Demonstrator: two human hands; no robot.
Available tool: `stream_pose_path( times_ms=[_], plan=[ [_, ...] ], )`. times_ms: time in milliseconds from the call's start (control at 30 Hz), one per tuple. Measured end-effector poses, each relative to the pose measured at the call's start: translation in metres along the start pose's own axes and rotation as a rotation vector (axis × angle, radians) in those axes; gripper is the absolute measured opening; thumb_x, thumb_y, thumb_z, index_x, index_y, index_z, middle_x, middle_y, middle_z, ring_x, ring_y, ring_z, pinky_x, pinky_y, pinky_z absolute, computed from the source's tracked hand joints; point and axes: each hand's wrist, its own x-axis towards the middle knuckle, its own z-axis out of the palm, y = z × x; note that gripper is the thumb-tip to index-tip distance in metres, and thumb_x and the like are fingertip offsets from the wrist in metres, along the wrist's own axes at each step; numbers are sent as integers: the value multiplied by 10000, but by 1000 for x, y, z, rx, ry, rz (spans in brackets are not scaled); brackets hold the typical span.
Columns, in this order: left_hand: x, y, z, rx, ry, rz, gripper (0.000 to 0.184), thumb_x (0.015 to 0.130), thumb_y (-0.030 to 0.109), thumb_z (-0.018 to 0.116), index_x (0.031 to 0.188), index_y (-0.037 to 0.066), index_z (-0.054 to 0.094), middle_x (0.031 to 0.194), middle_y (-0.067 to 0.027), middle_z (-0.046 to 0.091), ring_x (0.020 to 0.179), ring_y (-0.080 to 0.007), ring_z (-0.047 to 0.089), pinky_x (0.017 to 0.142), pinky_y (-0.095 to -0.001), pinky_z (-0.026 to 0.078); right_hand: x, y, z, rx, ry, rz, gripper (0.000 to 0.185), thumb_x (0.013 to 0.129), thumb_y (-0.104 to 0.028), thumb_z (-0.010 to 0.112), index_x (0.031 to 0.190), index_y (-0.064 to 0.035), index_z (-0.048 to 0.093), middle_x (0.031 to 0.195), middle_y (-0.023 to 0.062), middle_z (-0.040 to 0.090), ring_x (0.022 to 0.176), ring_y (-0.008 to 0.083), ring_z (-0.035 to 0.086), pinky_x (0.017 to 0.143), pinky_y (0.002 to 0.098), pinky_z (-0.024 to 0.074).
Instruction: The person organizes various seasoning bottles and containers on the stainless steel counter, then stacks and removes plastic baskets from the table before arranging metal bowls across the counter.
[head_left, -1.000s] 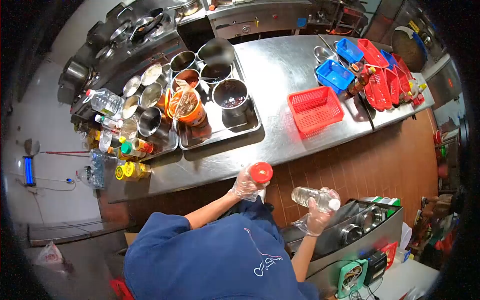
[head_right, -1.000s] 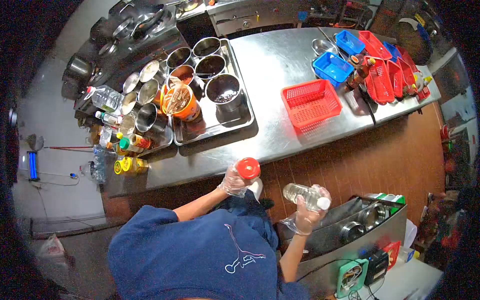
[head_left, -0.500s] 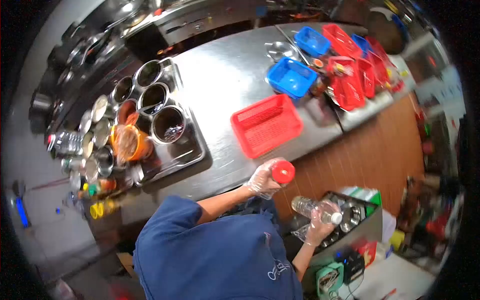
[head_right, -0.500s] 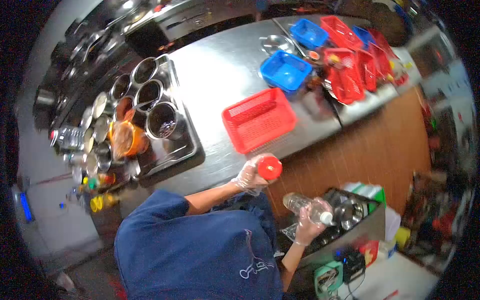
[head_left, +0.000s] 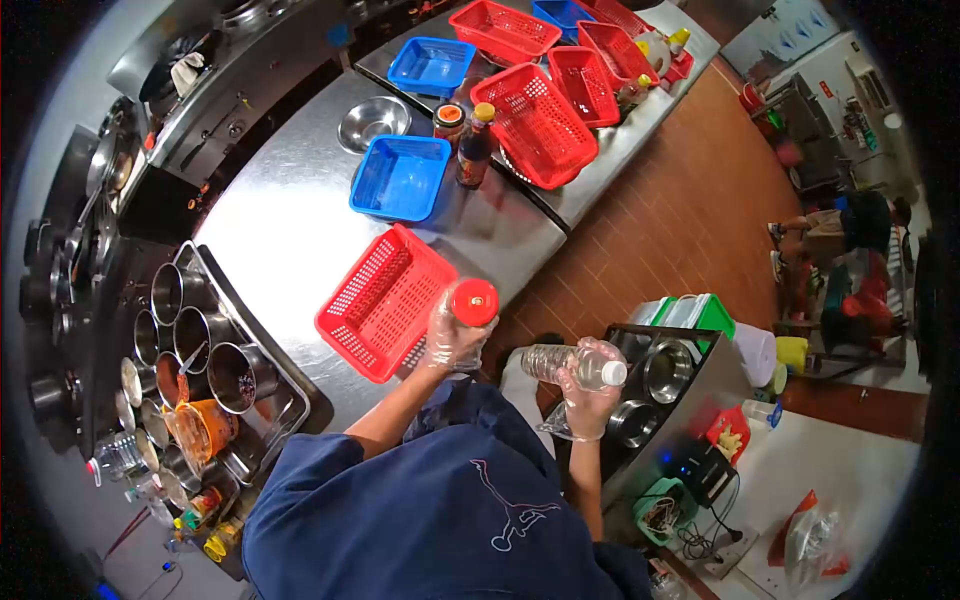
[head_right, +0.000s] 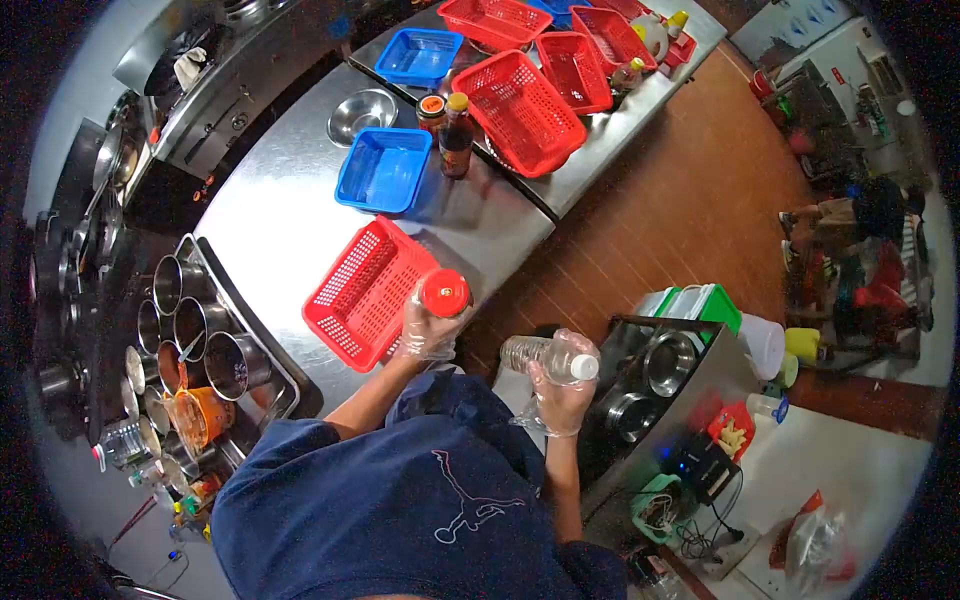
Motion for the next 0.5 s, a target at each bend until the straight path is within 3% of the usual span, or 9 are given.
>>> stream_pose_path(
  times_ms=[67,100,133,200,267,333,367,467,500],
  plan=[
    [20,-9,13,-44,61,31,605,695,59,872,1220,38,572,1117,-60,644,1044,-174,639,903,-355,542,16,9,-9,-8,-23,62,635,744,50,796,1286,-52,481,1254,121,561,1132,187,565,928,319,513],
    [29,-14,25,-478,135,-208,575,700,40,860,1205,41,585,1099,-54,650,1023,-164,644,878,-336,548,26,13,-11,-17,-27,53,627,739,51,793,1277,-45,486,1232,115,565,1120,192,568,924,318,510],
    [41,-25,29,-470,136,-209,575,700,40,860,1205,41,585,1099,-54,650,1023,-164,644,878,-336,548,37,16,-14,-11,-27,57,627,739,51,793,1277,-45,486,1232,115,565,1120,192,568,924,318,510],
    [72,-36,39,10,232,21,549,706,25,849,1191,39,594,1089,-50,656,1000,-156,650,866,-331,553,64,21,-19,-94,-79,-39,612,737,36,800,1263,-41,496,1221,116,563,1100,200,573,918,322,512],
    [98,-97,43,-251,275,-101,529,730,26,836,1198,28,588,1080,-58,673,945,-175,667,872,-347,560,88,37,-23,21,-61,27,615,735,-83,858,1253,-11,533,1227,137,592,1139,237,582,1007,382,466],
    [118,-61,58,-1140,463,-339,515,766,52,823,1219,32,577,1075,-58,677,935,-181,671,885,-358,565,121,45,-29,119,-140,58,630,731,-94,865,1260,-16,531,1241,136,591,1137,233,584,997,377,474],
    [124,-95,66,-431,465,-62,505,788,48,812,1231,31,569,1095,-66,677,962,-189,673,907,-366,564,136,55,-36,63,-180,54,645,725,-88,870,1268,-23,527,1245,126,597,1133,225,588,989,373,481],
    [142,-62,84,114,565,-264,551,748,38,840,1233,27,577,1105,-73,689,978,-184,679,902,-336,557,188,51,-46,57,-266,-5,605,720,-32,841,1235,-48,524,1209,124,597,1131,217,584,978,373,495],
    [144,-70,86,92,598,-197,534,749,80,848,1215,35,591,1083,-65,699,947,-176,686,873,-312,556,203,53,-50,62,-281,-8,605,720,-32,841,1235,-48,524,1209,124,597,1131,217,584,978,373,495]
  ],
)
